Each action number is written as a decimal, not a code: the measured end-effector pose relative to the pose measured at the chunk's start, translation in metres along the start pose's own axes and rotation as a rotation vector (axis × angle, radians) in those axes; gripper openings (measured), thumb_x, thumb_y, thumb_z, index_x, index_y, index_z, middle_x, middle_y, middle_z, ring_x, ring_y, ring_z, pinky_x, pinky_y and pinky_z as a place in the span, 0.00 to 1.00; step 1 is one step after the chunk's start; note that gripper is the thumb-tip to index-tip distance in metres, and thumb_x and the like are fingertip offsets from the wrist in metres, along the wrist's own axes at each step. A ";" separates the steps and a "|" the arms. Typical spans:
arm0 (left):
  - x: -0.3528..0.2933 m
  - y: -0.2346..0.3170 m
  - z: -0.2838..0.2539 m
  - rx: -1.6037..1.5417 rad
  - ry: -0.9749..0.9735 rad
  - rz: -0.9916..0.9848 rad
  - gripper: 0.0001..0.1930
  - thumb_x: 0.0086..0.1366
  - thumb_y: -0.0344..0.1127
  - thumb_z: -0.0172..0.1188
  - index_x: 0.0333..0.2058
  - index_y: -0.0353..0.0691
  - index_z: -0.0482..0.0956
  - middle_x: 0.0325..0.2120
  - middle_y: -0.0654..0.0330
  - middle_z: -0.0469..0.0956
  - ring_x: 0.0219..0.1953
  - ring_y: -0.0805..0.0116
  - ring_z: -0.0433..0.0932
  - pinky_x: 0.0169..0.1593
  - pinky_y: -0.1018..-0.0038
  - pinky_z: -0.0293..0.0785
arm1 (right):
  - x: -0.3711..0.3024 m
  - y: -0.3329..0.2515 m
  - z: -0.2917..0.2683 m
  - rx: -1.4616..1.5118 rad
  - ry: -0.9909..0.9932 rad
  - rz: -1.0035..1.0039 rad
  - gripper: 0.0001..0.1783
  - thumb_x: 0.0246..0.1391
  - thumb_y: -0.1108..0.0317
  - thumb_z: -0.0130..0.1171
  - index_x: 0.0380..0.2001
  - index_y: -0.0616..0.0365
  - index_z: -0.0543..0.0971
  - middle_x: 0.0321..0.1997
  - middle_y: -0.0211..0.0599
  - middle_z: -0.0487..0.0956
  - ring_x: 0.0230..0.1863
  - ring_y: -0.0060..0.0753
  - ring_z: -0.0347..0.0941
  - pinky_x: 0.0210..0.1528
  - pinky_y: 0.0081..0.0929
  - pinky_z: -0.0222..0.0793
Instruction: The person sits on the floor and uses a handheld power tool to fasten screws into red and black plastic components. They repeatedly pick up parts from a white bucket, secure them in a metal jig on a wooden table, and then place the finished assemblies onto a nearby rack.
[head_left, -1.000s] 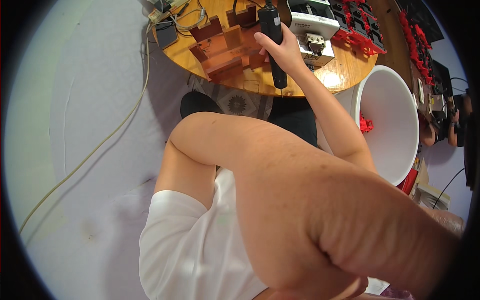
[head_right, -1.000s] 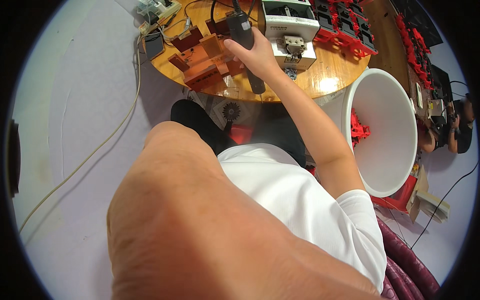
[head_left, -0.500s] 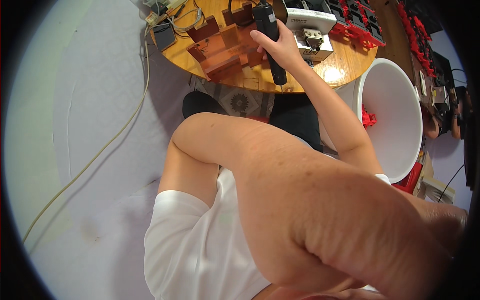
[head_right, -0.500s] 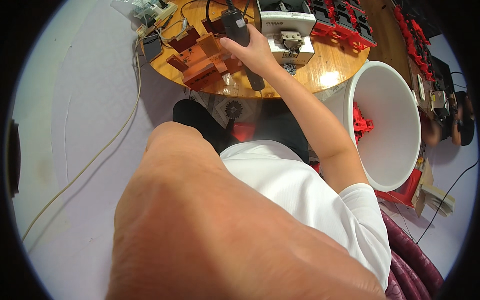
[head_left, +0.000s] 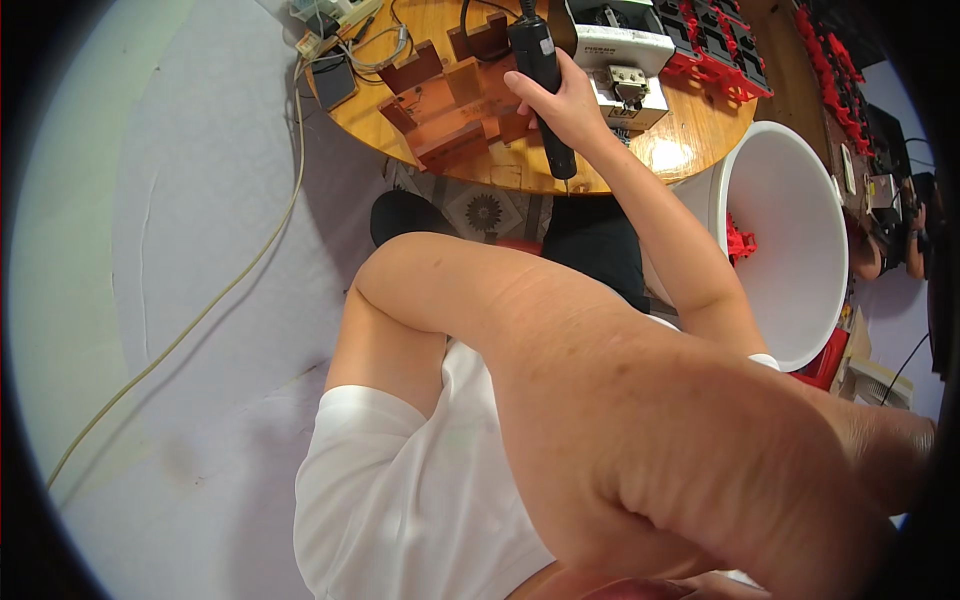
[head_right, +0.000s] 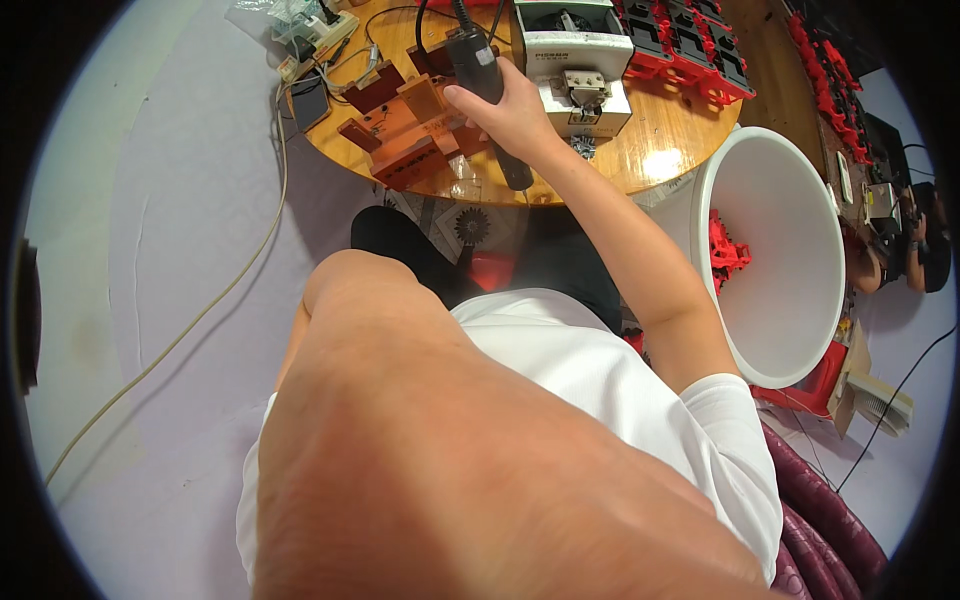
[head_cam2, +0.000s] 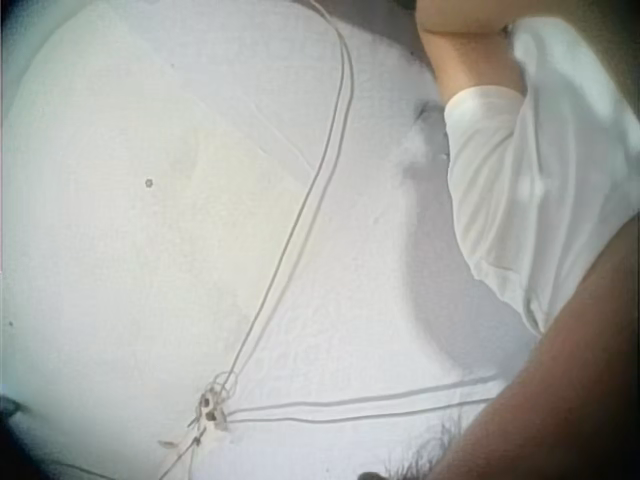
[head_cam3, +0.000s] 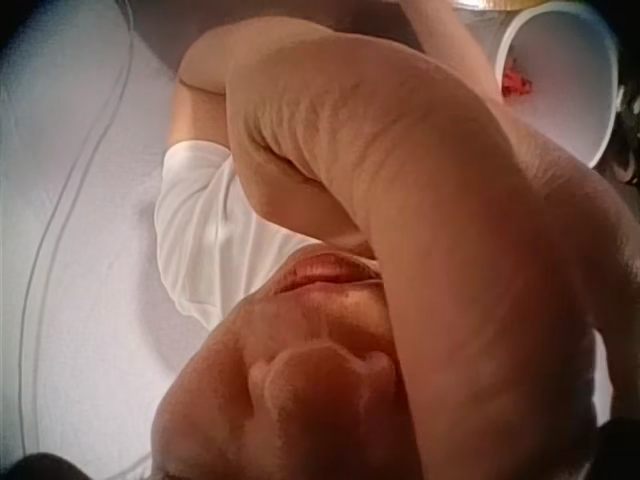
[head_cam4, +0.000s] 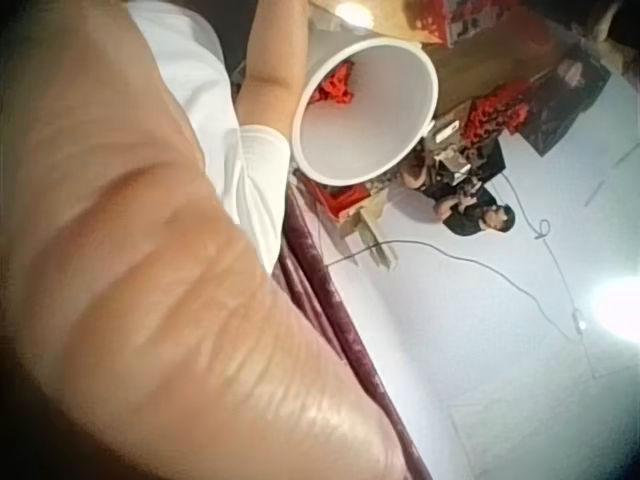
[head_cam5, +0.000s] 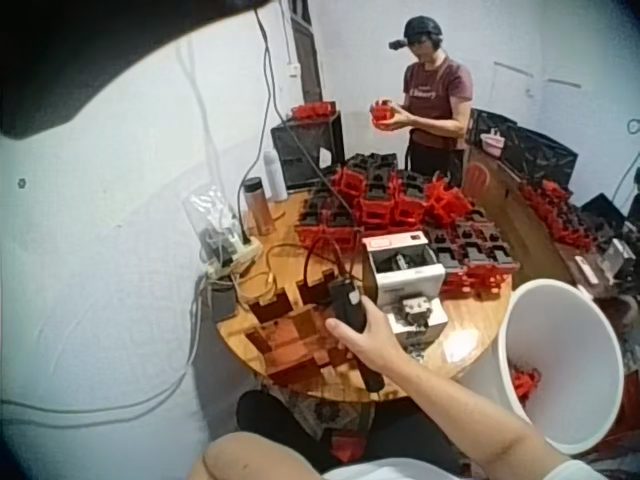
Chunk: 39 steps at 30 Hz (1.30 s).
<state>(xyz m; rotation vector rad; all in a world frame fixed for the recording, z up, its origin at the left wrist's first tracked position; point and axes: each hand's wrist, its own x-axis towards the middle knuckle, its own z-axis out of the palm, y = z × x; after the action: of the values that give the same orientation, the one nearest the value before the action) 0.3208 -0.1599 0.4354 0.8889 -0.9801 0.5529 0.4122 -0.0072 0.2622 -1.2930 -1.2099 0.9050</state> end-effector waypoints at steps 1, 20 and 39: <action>0.000 0.002 0.000 0.002 -0.003 0.002 0.18 0.61 0.20 0.49 0.51 0.33 0.75 0.50 0.49 0.74 0.55 0.54 0.69 0.57 0.63 0.66 | 0.000 -0.001 0.000 0.004 0.004 0.007 0.25 0.52 0.51 0.67 0.39 0.61 0.73 0.26 0.32 0.78 0.25 0.20 0.76 0.24 0.20 0.73; 0.038 0.093 -0.153 0.928 -0.114 -1.246 0.13 0.64 0.29 0.58 0.47 0.33 0.78 0.41 0.56 0.81 0.44 0.66 0.80 0.49 0.71 0.73 | -0.004 0.006 -0.013 0.065 0.145 -0.134 0.25 0.50 0.56 0.69 0.42 0.62 0.73 0.30 0.36 0.78 0.28 0.27 0.76 0.32 0.26 0.71; 0.003 0.033 -0.500 2.352 -0.401 -0.671 0.29 0.58 0.50 0.65 0.54 0.41 0.72 0.49 0.52 0.72 0.51 0.51 0.71 0.50 0.59 0.69 | 0.002 0.007 -0.016 0.129 0.032 -0.133 0.30 0.45 0.51 0.70 0.36 0.65 0.69 0.30 0.56 0.77 0.34 0.57 0.76 0.37 0.43 0.71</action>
<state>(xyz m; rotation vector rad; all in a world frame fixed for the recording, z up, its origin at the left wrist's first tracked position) 0.5329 0.2783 0.3181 3.2892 0.2391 0.7862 0.4288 -0.0075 0.2576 -1.1073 -1.1788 0.8486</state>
